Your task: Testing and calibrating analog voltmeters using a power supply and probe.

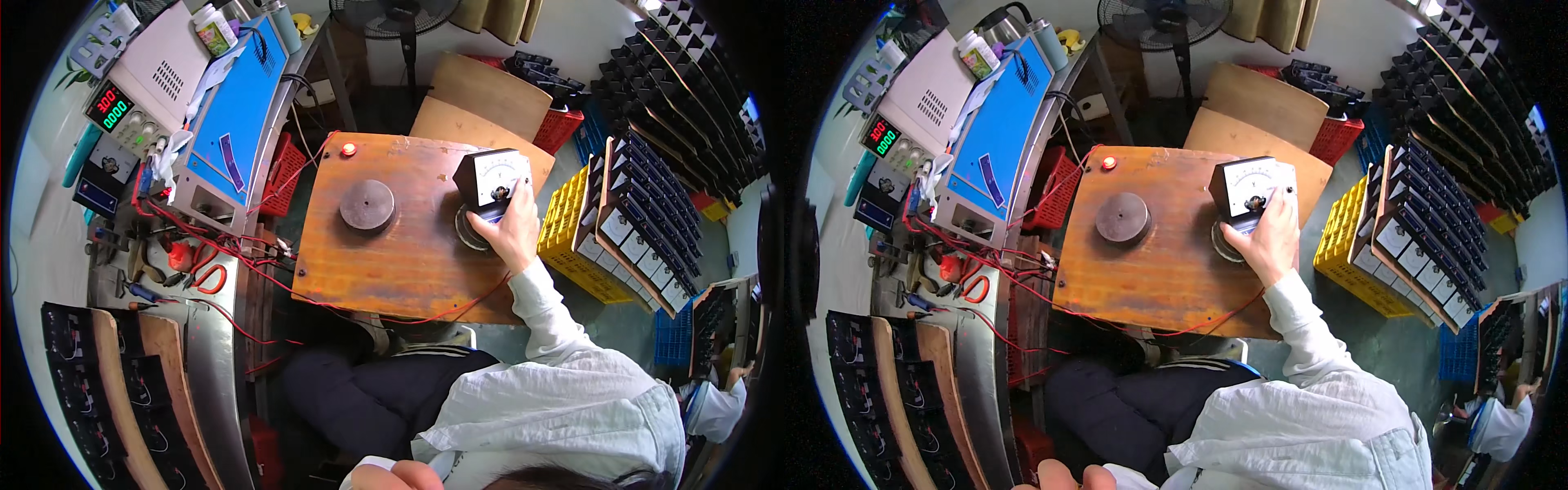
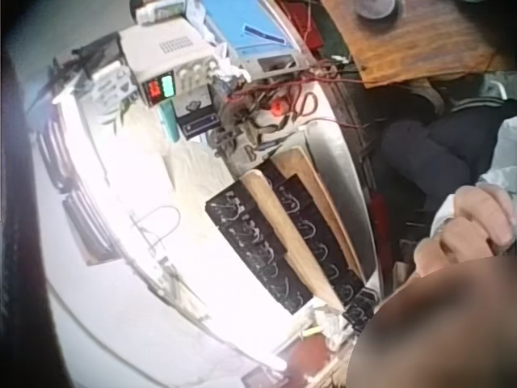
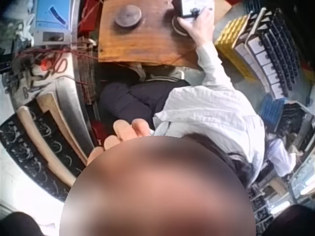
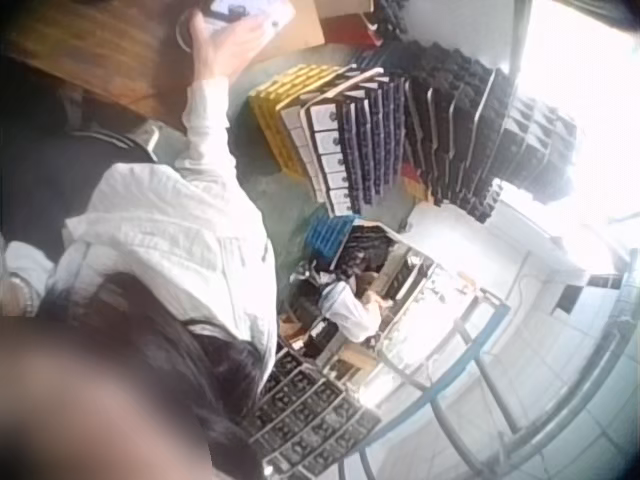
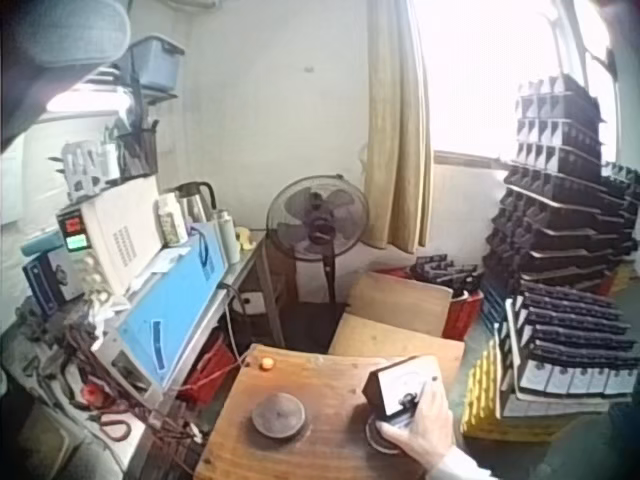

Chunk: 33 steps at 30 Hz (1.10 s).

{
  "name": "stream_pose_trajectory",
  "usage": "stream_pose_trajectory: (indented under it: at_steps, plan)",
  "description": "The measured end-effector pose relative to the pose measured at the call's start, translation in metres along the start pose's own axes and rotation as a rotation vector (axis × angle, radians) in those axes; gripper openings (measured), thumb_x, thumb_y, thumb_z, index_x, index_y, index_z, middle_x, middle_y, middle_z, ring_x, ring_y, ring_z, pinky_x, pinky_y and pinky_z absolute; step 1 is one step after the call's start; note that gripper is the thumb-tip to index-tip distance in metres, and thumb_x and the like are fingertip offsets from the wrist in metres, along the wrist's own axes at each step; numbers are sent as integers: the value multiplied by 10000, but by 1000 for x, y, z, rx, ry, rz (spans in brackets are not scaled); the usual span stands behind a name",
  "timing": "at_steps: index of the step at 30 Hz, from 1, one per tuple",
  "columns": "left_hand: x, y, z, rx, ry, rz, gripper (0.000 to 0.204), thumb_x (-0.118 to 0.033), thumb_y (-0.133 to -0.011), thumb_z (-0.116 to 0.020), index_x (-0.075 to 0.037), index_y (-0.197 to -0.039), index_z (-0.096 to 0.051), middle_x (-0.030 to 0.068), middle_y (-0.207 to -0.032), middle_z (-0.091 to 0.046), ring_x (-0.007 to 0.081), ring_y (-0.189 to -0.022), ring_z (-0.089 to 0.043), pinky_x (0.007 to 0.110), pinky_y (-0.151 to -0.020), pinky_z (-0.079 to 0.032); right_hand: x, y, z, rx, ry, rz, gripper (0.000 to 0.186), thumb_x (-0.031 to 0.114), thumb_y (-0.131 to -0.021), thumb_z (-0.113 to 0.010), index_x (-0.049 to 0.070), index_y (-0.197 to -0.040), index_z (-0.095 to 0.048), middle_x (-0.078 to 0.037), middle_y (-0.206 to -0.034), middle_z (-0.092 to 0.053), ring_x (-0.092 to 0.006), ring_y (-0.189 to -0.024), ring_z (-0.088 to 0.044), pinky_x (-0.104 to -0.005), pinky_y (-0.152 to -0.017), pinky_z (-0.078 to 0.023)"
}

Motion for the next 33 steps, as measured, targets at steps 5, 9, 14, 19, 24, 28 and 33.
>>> stream_pose_trajectory:
  at_steps: [5, 9, 14, 19, 24, 28, 33]
  plan:
    - [-2, 8, -18, -83, -26, -31, 681, -638, -1013, -408, -255, -1573, -339, 57, -1282, -628, 318, -1329, -365, 539, -1069, -252, 4, -1, 4, -27, 9, 13, 1113, 452, -660, -869, -103, -1456, -322, -295, -1371, -487, -454, -1197, -537, -485, -1010, -458]
    - [0, 3, -10, -51, -42, -33, 675, -621, -1015, -427, -254, -1574, -337, 59, -1259, -635, 314, -1320, -375, 532, -1050, -267, 8, -2, 4, 30, -3, -24, 1135, 473, -646, -870, -129, -1444, -333, -300, -1335, -503, -437, -1260, -493, -482, -1081, -408]
    - [2, 8, 11, -56, 23, -40, 758, -685, -938, -532, -245, -1539, -391, 52, -1150, -636, 288, -1202, -420, 494, -988, -300, 7, -2, 6, 38, -10, -31, 1140, 467, -638, -874, -133, -1442, -333, -300, -1324, -511, -442, -1248, -497, -482, -1076, -411]
    - [5, 19, 32, -129, 70, -17, 906, -792, -816, -608, -213, -1493, -440, 43, -1083, -586, 269, -1074, -416, 455, -899, -335, 6, -3, 4, 14, -2, -12, 1139, 456, -633, -875, -132, -1440, -328, -305, -1328, -503, -443, -1256, -489, -478, -1079, -410]
    - [10, 57, 58, -412, -47, 20, 819, -643, -904, -625, -64, -1451, -433, 98, -1061, -563, 278, -1012, -446, 448, -888, -371, 5, -4, 8, 34, -38, 2, 1136, 457, -634, -875, -135, -1437, -332, -309, -1331, -505, -454, -1259, -481, -484, -1082, -408]
    - [4, 100, 81, -850, -264, 130, 452, -383, -1001, -597, -24, -1267, -535, 100, -1002, -565, 257, -958, -508, 422, -907, -422, 11, -9, 8, 69, -53, 69, 1107, 439, -637, -875, -143, -1422, -356, -307, -1309, -523, -442, -1246, -492, -479, -1074, -409]
    - [-7, 168, 106, -1111, -394, -5, 230, -140, -1067, -492, -42, -867, -550, 101, -910, -567, 238, -888, -527, 374, -844, -449, 76, -21, -19, 115, -322, 176, 1138, 434, -644, -879, -149, -1444, -318, -293, -1278, -527, -428, -1207, -513, -470, -1046, -418]
Point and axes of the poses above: each hand's wrist, its own y-axis away from the middle knuckle, its own z-axis out of the back of the hand, x = y × z, the point moved 1 cm from there along -y, towards the middle knuckle
